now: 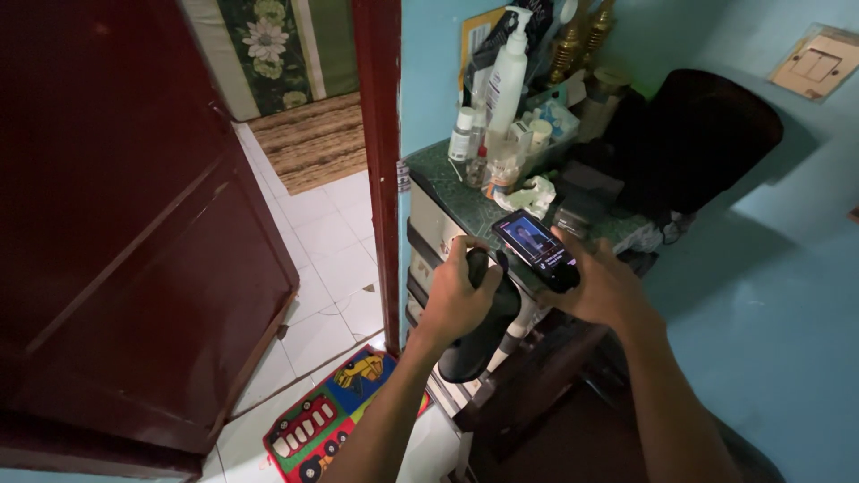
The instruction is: Wipe down a wooden cabinet and a dark red door using a cleaning cloth.
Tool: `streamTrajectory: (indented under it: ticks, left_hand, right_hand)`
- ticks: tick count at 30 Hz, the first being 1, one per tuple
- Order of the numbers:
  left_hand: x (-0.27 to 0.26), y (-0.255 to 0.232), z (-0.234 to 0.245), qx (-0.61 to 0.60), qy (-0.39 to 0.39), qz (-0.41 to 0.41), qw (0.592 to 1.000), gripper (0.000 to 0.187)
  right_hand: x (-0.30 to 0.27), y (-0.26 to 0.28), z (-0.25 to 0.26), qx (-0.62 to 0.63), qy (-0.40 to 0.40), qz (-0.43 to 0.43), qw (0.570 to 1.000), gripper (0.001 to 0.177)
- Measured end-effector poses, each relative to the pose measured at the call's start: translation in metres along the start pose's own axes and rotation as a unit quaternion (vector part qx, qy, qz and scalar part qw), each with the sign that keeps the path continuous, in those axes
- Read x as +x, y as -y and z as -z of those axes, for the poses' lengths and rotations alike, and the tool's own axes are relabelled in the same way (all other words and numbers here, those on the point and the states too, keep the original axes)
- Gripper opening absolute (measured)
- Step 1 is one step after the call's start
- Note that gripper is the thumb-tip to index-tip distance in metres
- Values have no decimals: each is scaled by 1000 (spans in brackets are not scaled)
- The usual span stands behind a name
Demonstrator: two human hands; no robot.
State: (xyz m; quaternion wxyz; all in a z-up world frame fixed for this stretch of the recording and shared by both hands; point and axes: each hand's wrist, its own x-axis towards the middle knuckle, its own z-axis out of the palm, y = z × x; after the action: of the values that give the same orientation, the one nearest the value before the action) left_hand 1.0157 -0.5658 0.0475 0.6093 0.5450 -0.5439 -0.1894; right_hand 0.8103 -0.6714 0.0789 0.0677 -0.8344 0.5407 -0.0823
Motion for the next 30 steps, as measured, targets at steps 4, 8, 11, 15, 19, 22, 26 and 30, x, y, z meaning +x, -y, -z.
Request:
streamTrajectory:
  ticks: [4, 8, 11, 15, 19, 22, 26, 30]
  left_hand:
    - [0, -3, 2, 0, 4, 23, 1000, 35]
    - [0, -2, 3, 8, -8, 16, 1000, 36]
    - [0, -4, 2, 15, -21, 20, 999, 37]
    - [0, -5, -1, 29, -19, 46, 998, 37]
    - [-1, 0, -5, 38, -40, 33, 998, 37]
    - [-2, 7, -7, 55, -67, 7, 996, 38]
    - [-4, 7, -1, 69, -91, 20, 993, 36]
    - [-13, -5, 12, 88, -121, -12, 989, 37]
  right_hand:
    - [1, -1, -2, 7, -4, -4, 1000, 120]
    - [13, -22, -15, 65, -89, 123, 986, 112]
    - [9, -10, 3, 26, -43, 73, 996, 114]
    - [15, -18, -2, -15, -41, 78, 996, 112]
    - [14, -15, 1, 20, -50, 107, 993, 104]
    - [24, -17, -6, 57, -105, 179, 977, 87]
    - [29, 2, -8, 138, -176, 249, 942, 52]
    - [37, 21, -25, 198, -202, 319, 904, 41]
